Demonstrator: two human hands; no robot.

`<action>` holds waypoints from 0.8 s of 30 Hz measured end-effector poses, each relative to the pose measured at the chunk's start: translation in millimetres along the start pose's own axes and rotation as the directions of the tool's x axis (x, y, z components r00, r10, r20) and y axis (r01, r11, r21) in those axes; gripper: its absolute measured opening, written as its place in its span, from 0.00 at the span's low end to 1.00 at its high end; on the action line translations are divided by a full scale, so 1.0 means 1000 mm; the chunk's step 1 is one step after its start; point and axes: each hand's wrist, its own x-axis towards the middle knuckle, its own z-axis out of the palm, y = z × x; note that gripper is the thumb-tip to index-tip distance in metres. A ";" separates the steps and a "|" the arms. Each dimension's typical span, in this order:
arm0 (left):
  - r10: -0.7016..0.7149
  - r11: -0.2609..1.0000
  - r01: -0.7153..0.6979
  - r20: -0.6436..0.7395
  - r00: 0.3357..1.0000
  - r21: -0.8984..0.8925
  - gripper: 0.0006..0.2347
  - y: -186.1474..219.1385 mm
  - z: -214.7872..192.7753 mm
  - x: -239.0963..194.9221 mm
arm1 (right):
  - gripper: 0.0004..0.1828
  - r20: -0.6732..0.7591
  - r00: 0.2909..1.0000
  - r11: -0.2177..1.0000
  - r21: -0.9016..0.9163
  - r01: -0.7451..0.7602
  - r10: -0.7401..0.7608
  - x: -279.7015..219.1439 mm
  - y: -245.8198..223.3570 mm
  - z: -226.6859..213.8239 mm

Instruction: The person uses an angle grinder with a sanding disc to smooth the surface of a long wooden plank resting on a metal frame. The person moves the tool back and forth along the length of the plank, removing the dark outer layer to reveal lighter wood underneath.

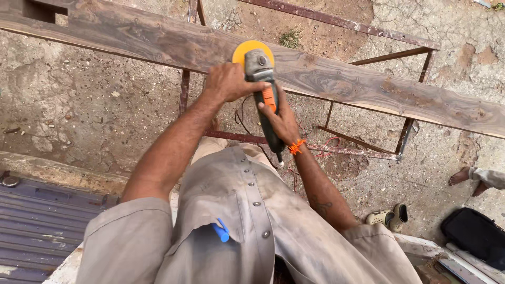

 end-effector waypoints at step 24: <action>-0.256 0.965 0.253 -0.055 0.965 -0.065 0.40 -0.489 -0.248 -0.105 | 0.51 0.324 0.940 0.990 -0.126 -0.065 0.103 0.183 -0.248 0.443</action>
